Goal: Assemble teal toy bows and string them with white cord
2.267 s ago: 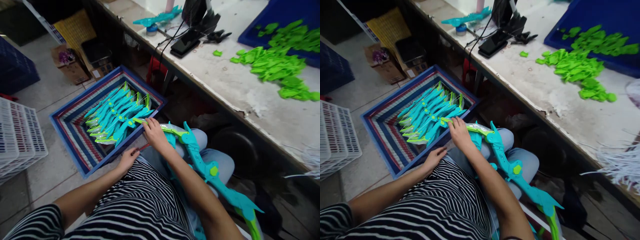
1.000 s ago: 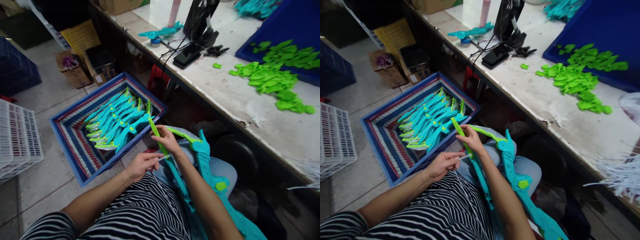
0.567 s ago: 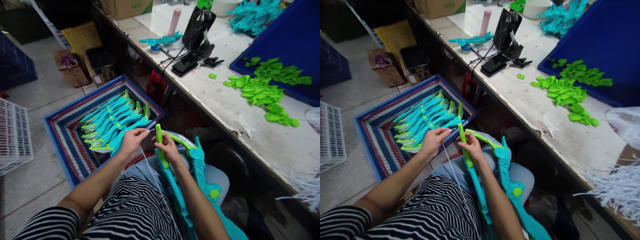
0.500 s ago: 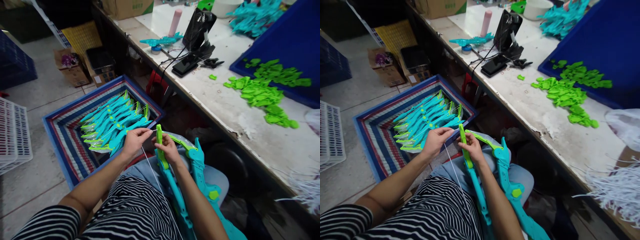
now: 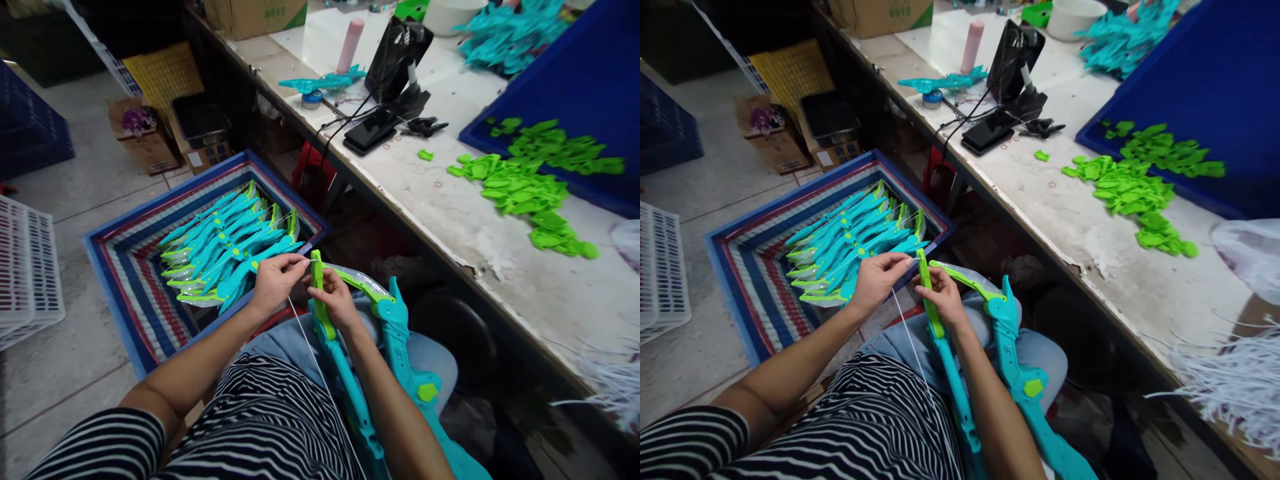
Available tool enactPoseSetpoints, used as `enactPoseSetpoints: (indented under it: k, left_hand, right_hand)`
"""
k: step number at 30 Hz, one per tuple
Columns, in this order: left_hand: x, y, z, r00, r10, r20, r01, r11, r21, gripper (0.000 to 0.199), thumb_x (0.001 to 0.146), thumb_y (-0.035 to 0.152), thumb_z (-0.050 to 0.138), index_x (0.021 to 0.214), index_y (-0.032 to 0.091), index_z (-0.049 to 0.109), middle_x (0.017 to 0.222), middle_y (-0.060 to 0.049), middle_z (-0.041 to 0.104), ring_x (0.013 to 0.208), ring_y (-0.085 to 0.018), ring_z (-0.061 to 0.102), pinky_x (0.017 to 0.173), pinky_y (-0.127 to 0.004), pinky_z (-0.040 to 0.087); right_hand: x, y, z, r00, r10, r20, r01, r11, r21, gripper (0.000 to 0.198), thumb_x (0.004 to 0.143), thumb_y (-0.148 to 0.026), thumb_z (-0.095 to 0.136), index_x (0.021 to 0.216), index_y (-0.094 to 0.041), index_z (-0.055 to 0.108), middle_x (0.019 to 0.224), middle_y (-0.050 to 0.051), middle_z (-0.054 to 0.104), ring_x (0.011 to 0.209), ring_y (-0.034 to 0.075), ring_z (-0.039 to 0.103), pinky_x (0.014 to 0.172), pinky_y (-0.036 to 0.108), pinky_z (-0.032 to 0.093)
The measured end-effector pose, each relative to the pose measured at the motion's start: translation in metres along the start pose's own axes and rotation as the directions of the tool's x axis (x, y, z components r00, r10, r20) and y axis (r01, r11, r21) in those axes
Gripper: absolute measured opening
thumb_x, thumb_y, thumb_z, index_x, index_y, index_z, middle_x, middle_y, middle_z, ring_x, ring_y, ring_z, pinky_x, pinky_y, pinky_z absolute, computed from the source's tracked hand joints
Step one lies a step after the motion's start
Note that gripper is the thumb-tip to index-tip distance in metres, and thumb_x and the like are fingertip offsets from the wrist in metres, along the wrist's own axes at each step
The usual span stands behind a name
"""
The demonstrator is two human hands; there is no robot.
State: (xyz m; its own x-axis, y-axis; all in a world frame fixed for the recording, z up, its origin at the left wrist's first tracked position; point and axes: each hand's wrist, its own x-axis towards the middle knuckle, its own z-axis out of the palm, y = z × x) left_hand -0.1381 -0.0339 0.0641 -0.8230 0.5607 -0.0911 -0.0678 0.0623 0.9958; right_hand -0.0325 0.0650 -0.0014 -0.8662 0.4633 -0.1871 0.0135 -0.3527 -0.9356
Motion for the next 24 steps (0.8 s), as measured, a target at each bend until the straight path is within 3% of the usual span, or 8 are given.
enactPoseSetpoints:
  k: [6,10,15,19,24]
  left_hand:
    - [-0.001,-0.002,0.004,0.999,0.009,0.031,-0.009,1.0,-0.003,0.024,0.069,0.037,0.067,0.07,0.014,0.068,0.053,0.003,0.054,0.048,-0.008,0.042,0.048,-0.021,0.034]
    - [0.0,-0.003,0.004,0.996,0.024,0.086,-0.022,0.999,-0.027,0.032,0.068,0.034,0.071,0.094,0.015,0.064,0.05,0.008,0.042,0.048,-0.008,0.038,0.048,-0.021,0.032]
    - [0.003,-0.007,-0.002,0.995,0.061,0.076,-0.068,0.993,0.098,0.025,0.073,0.031,0.065,0.093,0.016,0.066,0.055,0.006,0.044,0.052,-0.009,0.04,0.051,-0.022,0.031]
    - [0.003,-0.01,-0.007,0.994,0.092,0.066,-0.102,0.979,0.174,0.022,0.075,0.03,0.062,0.092,0.016,0.067,0.053,0.006,0.043,0.05,-0.01,0.038,0.051,-0.022,0.03]
    - [0.004,-0.011,-0.008,0.992,0.111,0.064,-0.121,0.978,0.172,0.022,0.075,0.029,0.061,0.092,0.016,0.067,0.053,0.006,0.043,0.05,-0.01,0.038,0.05,-0.022,0.029]
  right_hand:
    - [0.001,0.004,0.0,1.0,-0.01,-0.006,0.01,1.0,0.001,0.041,0.061,-0.034,0.08,0.092,-0.024,0.056,0.083,-0.001,0.067,0.081,0.017,0.062,0.079,0.031,0.049]
    - [0.001,0.01,0.006,0.997,-0.072,-0.02,0.072,0.997,-0.026,0.041,0.061,-0.036,0.08,0.093,-0.024,0.057,0.092,0.0,0.067,0.091,0.019,0.062,0.088,0.034,0.048]
    - [-0.003,0.001,0.015,0.975,-0.221,-0.016,0.212,0.951,-0.226,0.041,0.073,-0.038,0.072,0.109,-0.024,0.058,0.112,0.006,0.064,0.106,0.022,0.059,0.096,0.038,0.045]
    - [0.001,-0.035,0.015,0.869,-0.493,-0.039,0.399,0.747,-0.532,0.031,0.085,-0.032,0.059,0.115,-0.025,0.059,0.106,0.006,0.063,0.095,0.019,0.06,0.085,0.036,0.05]
    - [0.021,-0.071,0.018,0.768,-0.61,0.197,0.538,0.446,-0.716,0.01,0.086,-0.027,0.058,0.086,-0.021,0.067,0.082,0.004,0.063,0.078,0.018,0.06,0.072,0.032,0.05]
